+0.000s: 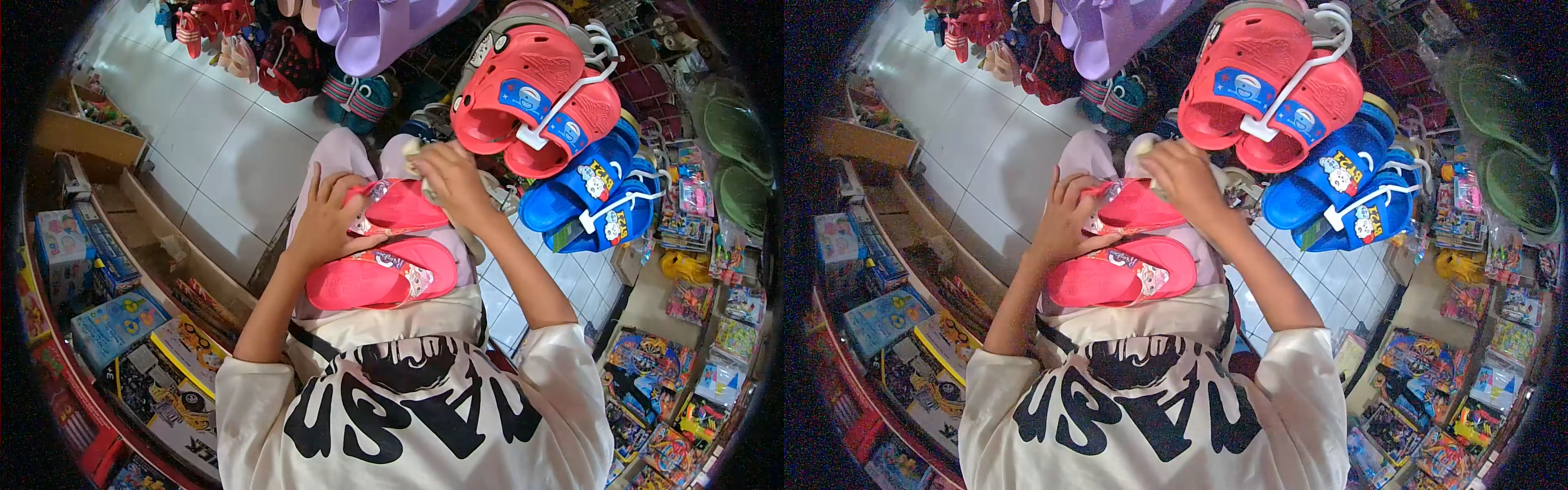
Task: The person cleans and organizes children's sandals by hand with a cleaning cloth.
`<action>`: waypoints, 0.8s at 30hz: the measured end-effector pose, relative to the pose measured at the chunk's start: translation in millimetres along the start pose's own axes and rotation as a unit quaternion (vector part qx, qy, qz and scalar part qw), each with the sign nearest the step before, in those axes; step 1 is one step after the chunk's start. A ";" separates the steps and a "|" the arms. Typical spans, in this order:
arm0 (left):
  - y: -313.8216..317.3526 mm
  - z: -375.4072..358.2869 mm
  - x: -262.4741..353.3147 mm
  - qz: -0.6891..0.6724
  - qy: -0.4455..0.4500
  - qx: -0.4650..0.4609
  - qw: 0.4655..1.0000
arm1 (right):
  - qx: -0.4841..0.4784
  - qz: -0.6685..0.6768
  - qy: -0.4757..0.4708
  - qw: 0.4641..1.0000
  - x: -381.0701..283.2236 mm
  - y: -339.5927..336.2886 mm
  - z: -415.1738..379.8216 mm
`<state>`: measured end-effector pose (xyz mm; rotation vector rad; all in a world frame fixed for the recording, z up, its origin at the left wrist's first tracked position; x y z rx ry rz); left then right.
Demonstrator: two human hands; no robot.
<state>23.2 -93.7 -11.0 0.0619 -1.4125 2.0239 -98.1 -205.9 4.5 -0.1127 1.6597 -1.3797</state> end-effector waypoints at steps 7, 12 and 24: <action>2.3 0.4 4.6 0.020 0.022 -0.024 0.999 | -0.045 0.029 -0.046 0.997 -18.6 38.6 -15.4; 3.2 2.9 5.6 0.012 0.014 -0.031 0.999 | -0.037 -0.067 -0.073 0.994 -10.4 12.6 -17.7; 22.8 -23.5 -49.2 -0.164 -0.141 -0.068 0.974 | -0.005 -0.024 -0.214 0.977 -88.2 10.7 -32.8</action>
Point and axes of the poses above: each hand's wrist, its own z-axis towards the middle knuckle, its own y-axis out of the palm, x = y × z, the point moved 9 cm from there along z, towards the middle knuckle, and after that the axes turned 11 degrees about y, right-handed, at the moved point
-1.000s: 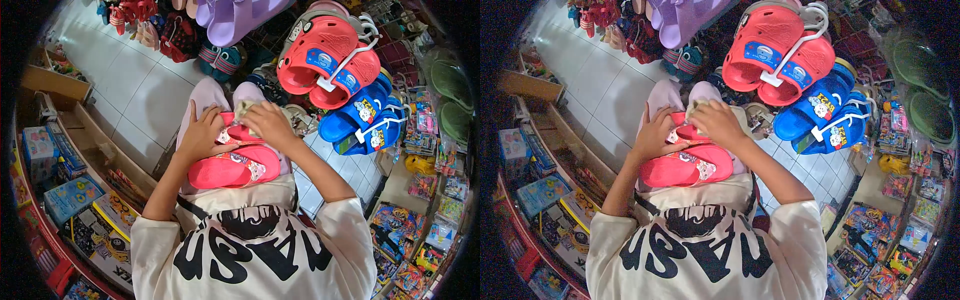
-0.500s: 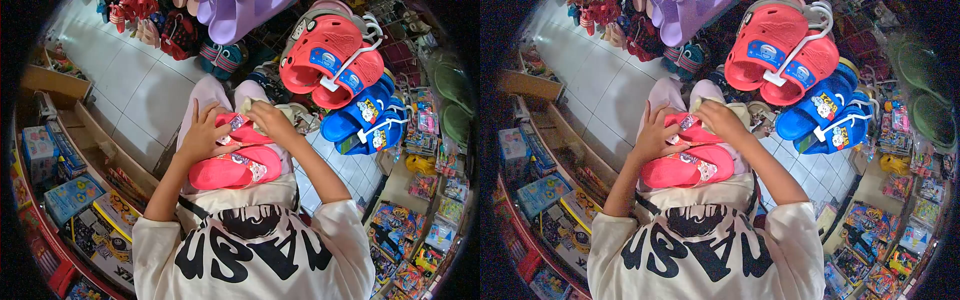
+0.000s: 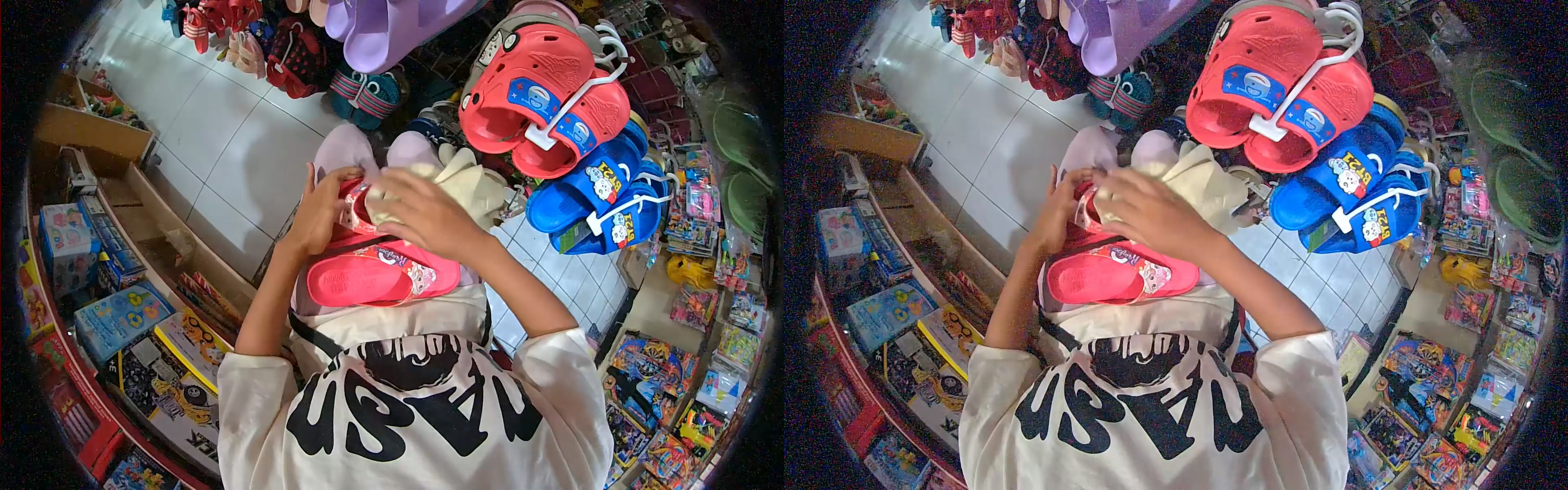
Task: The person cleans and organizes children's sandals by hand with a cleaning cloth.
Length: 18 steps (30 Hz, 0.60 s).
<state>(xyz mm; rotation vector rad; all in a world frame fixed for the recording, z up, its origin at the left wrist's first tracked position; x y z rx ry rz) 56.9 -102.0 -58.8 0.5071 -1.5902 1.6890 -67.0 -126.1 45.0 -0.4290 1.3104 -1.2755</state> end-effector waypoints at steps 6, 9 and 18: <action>-6.0 9.6 40.4 0.094 0.063 0.016 0.993 | -0.138 -0.043 0.055 0.988 36.8 32.3 -51.7; -7.2 8.5 43.6 0.055 0.119 -0.006 0.991 | -0.093 -0.180 0.023 0.979 37.2 8.0 -59.8; -3.4 39.9 19.0 -0.141 0.160 -0.073 0.974 | -0.008 -0.059 0.066 0.996 -26.1 -30.3 -9.3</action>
Point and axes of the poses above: each hand's wrist, its own z-axis towards the middle knuckle, its own y-axis out of the palm, x = y × z, the point moved 9 cm from there along z, towards the middle knuckle, and after that the axes turned 11 degrees about y, right-handed, at the moved point
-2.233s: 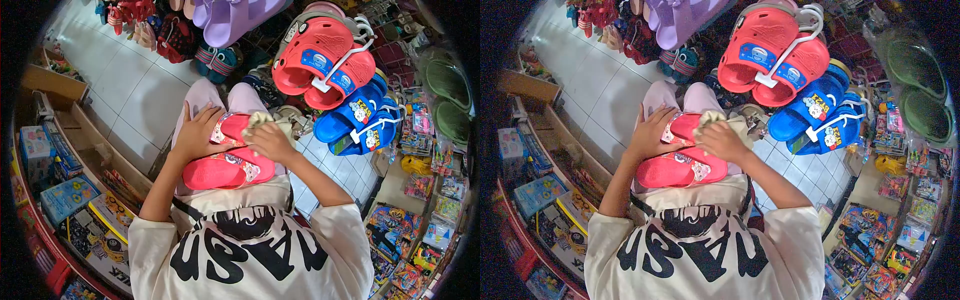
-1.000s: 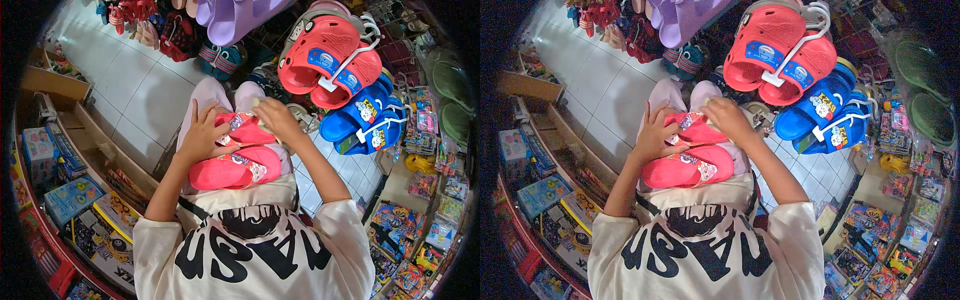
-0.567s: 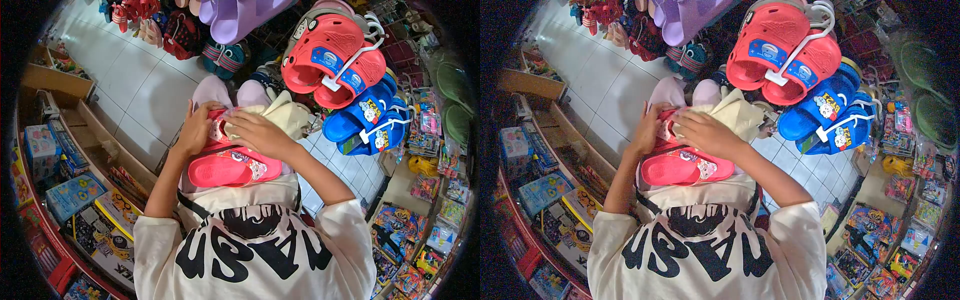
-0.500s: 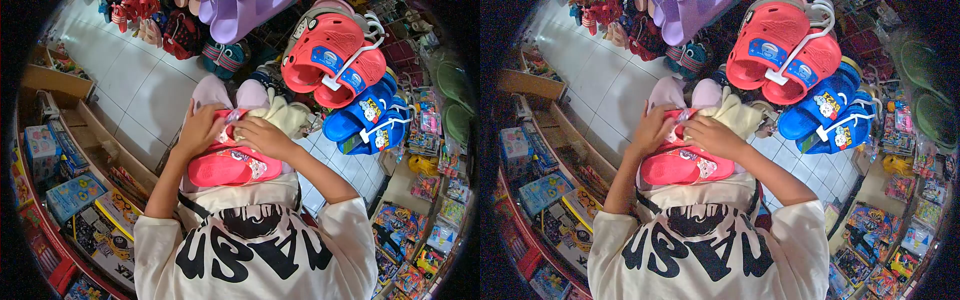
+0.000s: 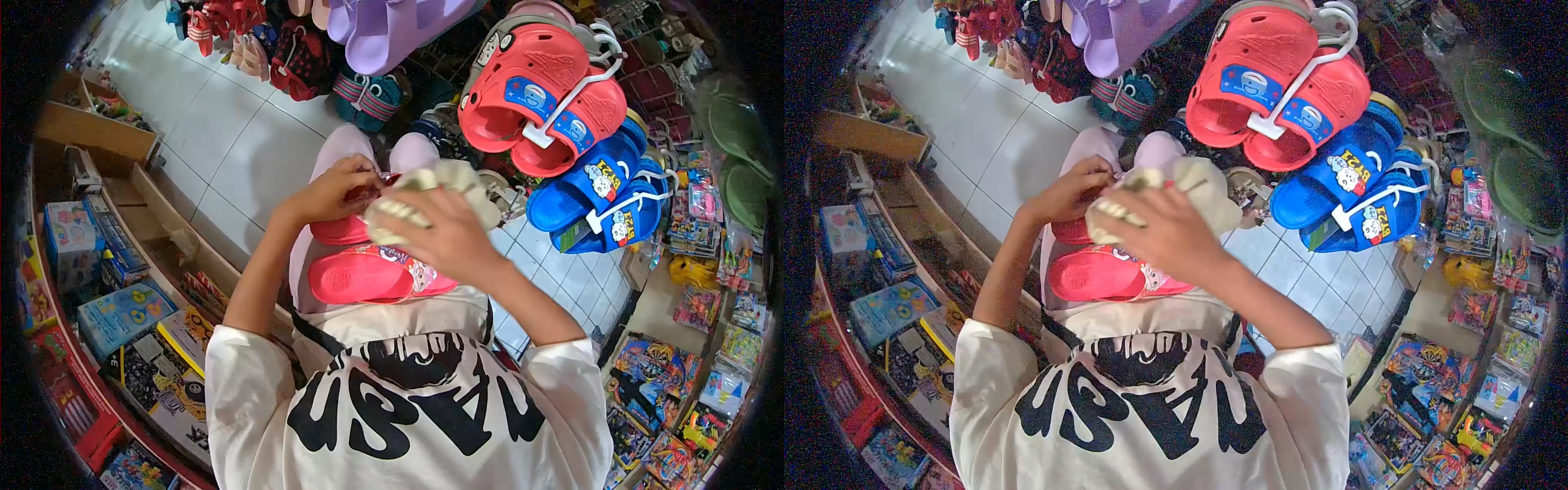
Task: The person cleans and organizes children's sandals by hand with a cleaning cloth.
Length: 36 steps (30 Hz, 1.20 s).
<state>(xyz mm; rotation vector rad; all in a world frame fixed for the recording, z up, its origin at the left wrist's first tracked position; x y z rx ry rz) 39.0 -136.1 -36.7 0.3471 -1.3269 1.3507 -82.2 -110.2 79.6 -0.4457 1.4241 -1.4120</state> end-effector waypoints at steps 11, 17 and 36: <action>3.7 -3.3 -1.5 0.012 -0.010 0.050 0.999 | -0.119 -0.033 -0.053 0.991 37.8 63.9 -40.0; 2.9 -5.7 -4.6 0.022 -0.015 0.049 0.998 | -0.143 -0.135 -0.018 0.980 75.6 50.3 -75.1; -0.8 -10.3 12.0 0.051 -0.002 0.081 0.995 | -0.196 0.004 0.098 0.976 89.0 33.4 -32.3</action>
Point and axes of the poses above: each hand's wrist, its own z-axis towards the middle knuckle, its own y-axis out of the palm, x = y × z, the point moved 9 cm from there along z, towards the middle knuckle, and after that the axes turned 11 degrees about y, right-handed, at the moved point
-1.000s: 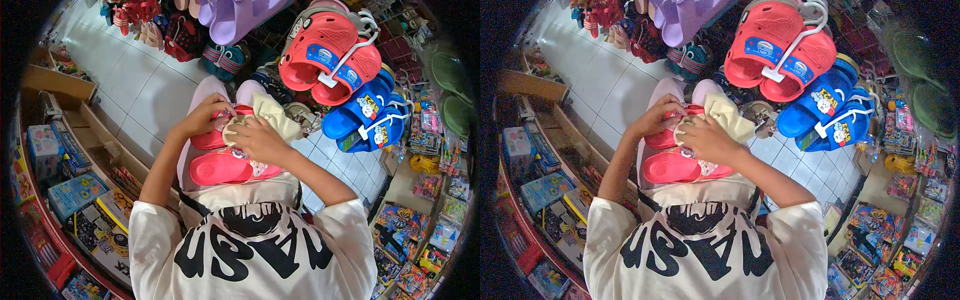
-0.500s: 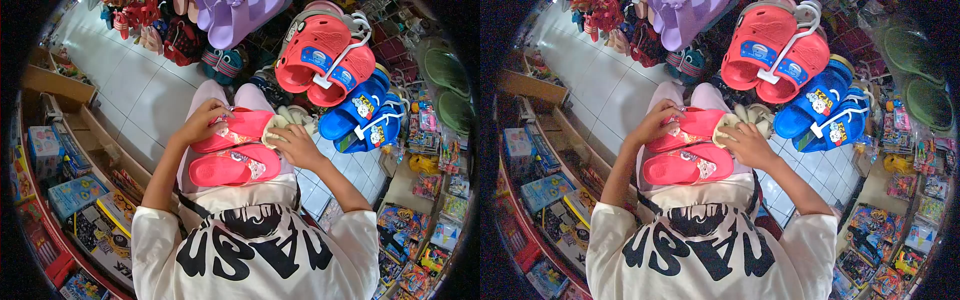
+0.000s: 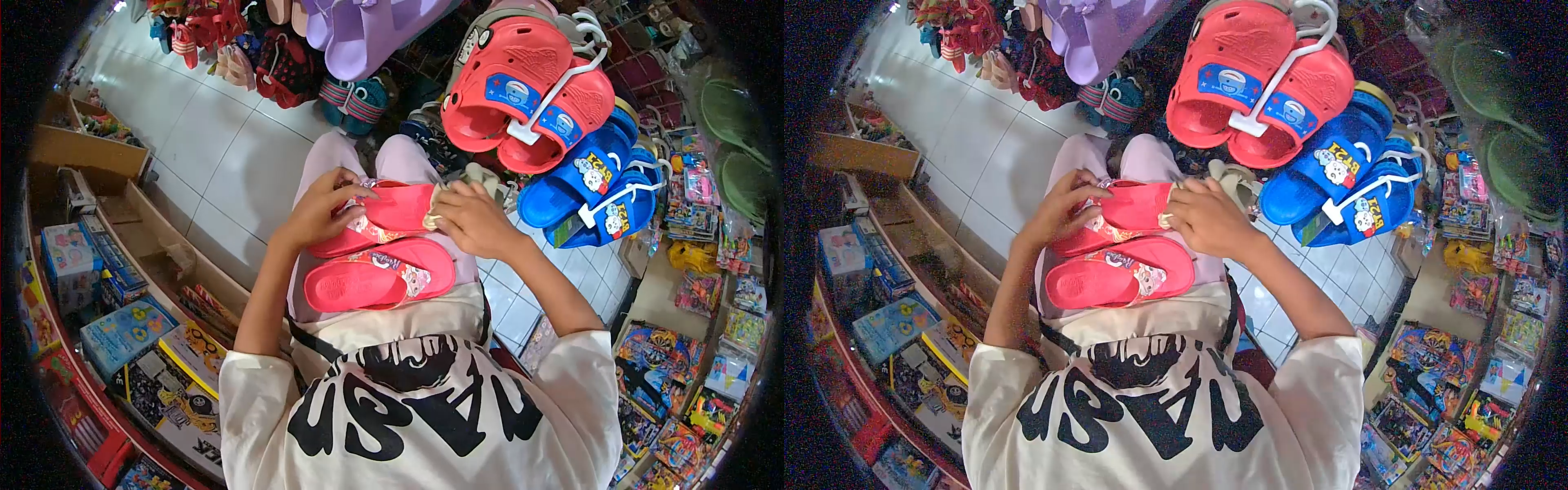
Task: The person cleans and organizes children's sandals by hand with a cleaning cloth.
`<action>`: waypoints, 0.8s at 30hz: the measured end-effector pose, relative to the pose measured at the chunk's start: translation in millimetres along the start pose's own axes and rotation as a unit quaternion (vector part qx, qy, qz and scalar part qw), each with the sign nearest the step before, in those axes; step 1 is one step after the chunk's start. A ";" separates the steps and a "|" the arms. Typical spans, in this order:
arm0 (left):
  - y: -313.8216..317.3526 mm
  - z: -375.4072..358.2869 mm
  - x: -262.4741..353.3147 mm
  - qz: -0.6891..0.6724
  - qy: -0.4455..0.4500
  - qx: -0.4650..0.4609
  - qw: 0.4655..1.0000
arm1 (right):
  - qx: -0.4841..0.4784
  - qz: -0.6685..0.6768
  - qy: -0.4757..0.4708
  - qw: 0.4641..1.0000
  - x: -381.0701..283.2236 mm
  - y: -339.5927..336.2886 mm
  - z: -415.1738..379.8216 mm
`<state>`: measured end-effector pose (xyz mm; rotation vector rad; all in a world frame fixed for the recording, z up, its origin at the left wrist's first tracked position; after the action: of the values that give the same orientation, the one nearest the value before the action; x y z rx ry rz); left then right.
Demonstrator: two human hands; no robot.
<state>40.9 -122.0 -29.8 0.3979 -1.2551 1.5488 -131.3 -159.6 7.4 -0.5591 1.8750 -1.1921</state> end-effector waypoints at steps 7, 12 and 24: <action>-5.8 1.2 10.5 0.031 0.005 -0.019 0.999 | 0.118 0.155 -0.020 0.981 -22.6 -0.1 24.4; -10.1 -0.6 16.8 0.089 -0.013 -0.033 0.995 | 0.042 0.087 -0.072 0.993 -47.2 35.2 24.9; -13.0 -11.6 7.6 0.136 -0.040 -0.044 0.989 | 0.110 0.093 0.013 0.989 21.3 -22.9 -17.6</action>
<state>53.0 -109.5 -22.0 0.2409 -1.4821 1.7121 -159.1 -176.1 22.9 -0.2429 1.7452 -1.2659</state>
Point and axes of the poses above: each hand's wrist, its own z-axis towards the middle knuckle, its own y-axis out of the palm, x = y × z, the point moved 9 cm from there along z, towards the middle knuckle, and after that the axes turned 11 degrees about y, right-handed, at the moved point
